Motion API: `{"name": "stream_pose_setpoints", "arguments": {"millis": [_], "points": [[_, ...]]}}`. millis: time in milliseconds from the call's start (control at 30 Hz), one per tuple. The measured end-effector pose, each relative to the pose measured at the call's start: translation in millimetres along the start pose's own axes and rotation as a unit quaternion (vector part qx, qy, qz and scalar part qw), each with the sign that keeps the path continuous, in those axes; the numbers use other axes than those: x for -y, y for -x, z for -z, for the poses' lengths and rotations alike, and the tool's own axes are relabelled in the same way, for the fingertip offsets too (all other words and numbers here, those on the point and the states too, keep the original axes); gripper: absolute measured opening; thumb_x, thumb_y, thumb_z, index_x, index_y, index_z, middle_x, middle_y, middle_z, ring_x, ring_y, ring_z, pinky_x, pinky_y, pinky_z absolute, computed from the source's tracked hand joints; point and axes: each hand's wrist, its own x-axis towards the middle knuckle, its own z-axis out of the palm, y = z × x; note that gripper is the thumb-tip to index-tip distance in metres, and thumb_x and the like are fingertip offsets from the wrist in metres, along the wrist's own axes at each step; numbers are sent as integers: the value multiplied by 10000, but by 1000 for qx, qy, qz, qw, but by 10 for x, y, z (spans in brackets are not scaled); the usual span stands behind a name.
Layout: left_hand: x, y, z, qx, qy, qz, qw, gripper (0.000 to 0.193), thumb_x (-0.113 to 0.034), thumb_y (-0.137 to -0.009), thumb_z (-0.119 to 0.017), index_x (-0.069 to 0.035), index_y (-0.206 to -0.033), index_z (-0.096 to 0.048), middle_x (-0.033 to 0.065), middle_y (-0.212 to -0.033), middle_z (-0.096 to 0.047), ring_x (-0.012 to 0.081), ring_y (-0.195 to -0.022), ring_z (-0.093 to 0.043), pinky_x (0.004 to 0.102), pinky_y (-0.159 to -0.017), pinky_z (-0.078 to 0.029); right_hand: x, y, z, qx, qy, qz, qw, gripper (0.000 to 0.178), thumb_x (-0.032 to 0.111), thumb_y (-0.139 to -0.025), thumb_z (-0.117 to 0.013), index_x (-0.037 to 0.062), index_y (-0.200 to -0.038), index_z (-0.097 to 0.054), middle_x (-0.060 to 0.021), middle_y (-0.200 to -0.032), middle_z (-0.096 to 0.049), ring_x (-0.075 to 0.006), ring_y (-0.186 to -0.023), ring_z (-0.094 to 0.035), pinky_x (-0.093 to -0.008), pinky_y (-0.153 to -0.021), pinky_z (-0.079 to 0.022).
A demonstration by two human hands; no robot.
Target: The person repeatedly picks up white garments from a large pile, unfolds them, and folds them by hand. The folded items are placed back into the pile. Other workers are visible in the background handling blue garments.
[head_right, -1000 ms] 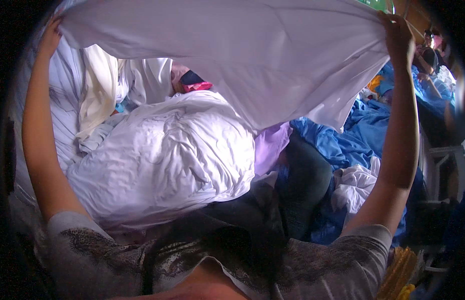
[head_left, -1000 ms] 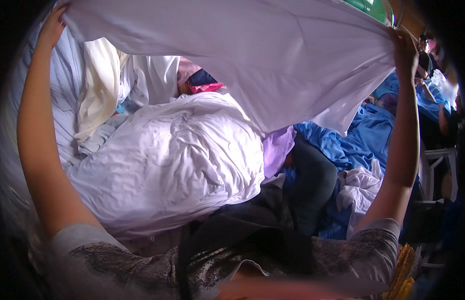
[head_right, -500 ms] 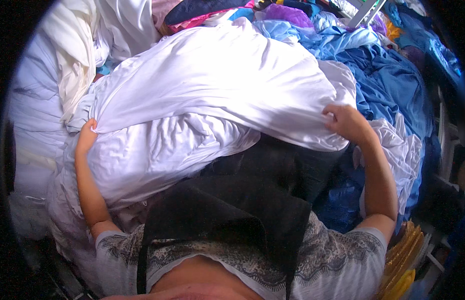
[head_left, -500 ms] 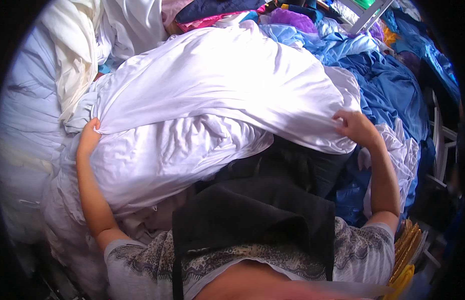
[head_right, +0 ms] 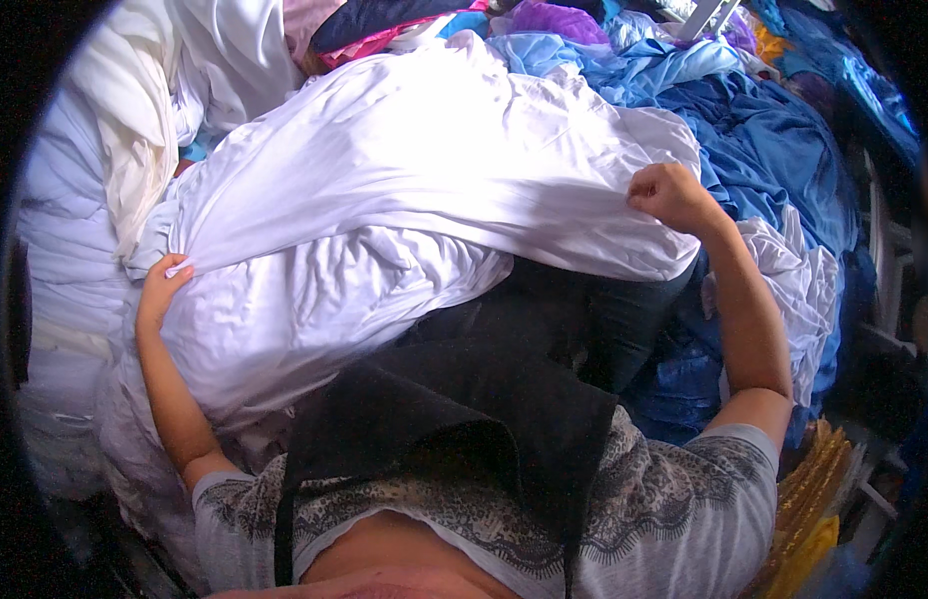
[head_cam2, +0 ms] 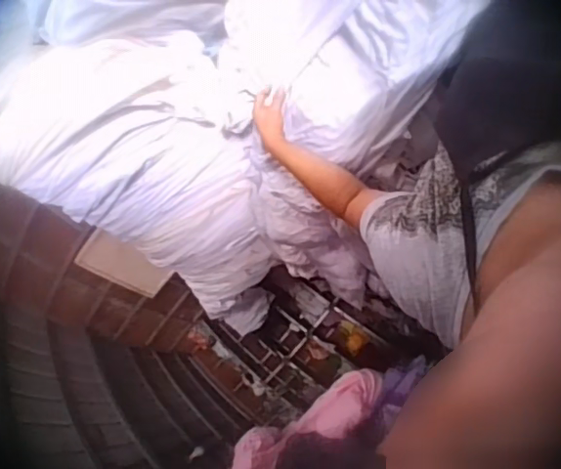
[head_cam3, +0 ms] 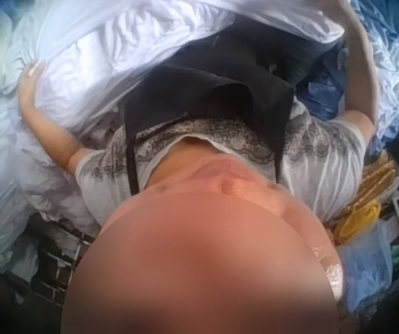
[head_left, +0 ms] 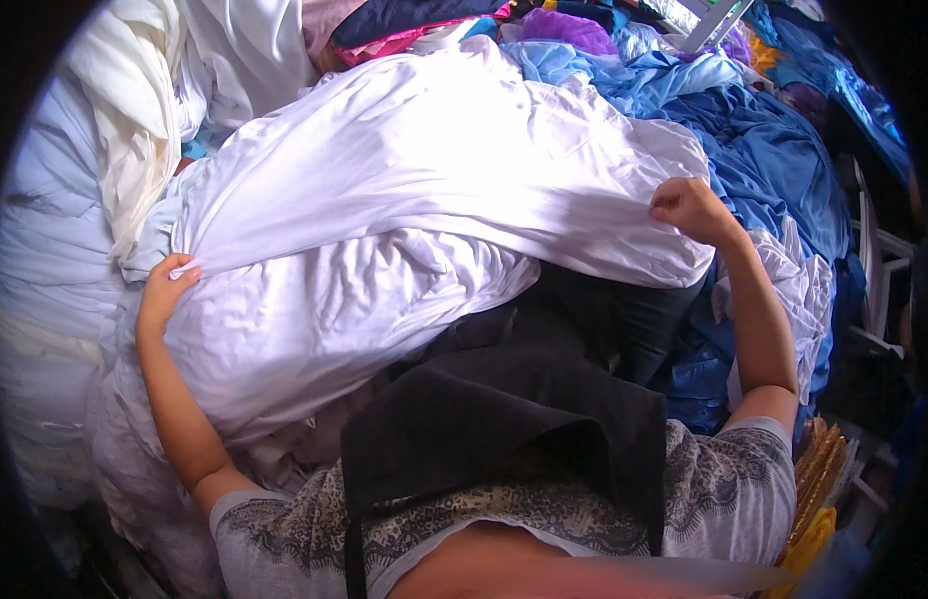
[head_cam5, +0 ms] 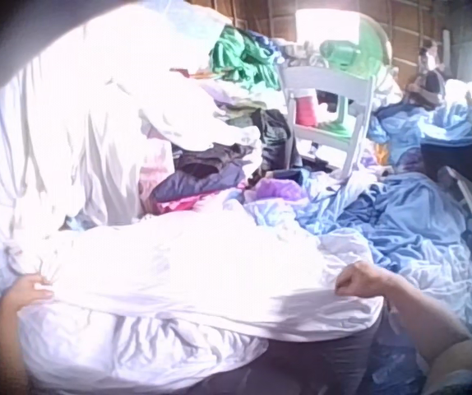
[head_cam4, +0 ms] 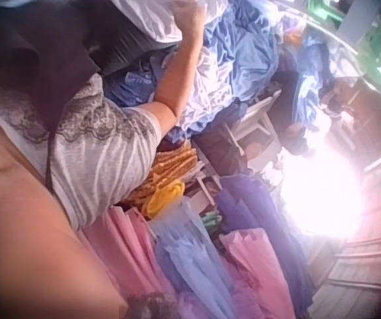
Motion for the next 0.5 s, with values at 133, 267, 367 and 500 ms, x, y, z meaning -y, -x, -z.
{"name": "stream_pose_setpoints", "arguments": {"millis": [133, 267, 367, 500], "points": [[-83, 12, 165, 11, 27, -15, 999, 274, -129, -795, -696, -8, -1029, -622, 7, -960, -602, 100, -906, -521, 228, -837, -402, 64, 80, 308, -138, -36, 13, 990, 137, 125, -790, -693, 11, -864, -686, -93, -784, -671, -175, -734, -598, -318, -708, -479], [-303, -103, 526, -51, -32, -43, 997, 302, -139, -804, -688, -22, -1073, -619, 8, -979, -605, 108, -919, -525, 242, -847, -404, 82, 71, 954, -355, -2, 47, 934, 119, 92, -851, -629, 40, -945, -680, -64, -909, -672, -170, -824, -633, -290, -742, -507], [-507, -340, 980, -172, 13, -106, 979, 332, -169, -824, -682, -50, -1126, -607, 13, -999, -613, 120, -944, -530, 254, -855, -407, 100, -14, 1680, -505, -121, 60, 852, 201, 220, -952, -554, 75, -1039, -664, 13, -774, -616, -46, -530, -434, -214, -453, -336], [-943, -574, 1839, -327, -16, -247, 912, 419, -254, -884, -650, -41, -1233, -556, 80, -1130, -595, 183, -1105, -533, 293, -960, -397, 341, -85, 2537, -570, 84, 124, 808, 254, 235, -956, -539, 49, -1100, -635, -69, -1064, -629, -150, -923, -648, -279, -799, -535]]}}
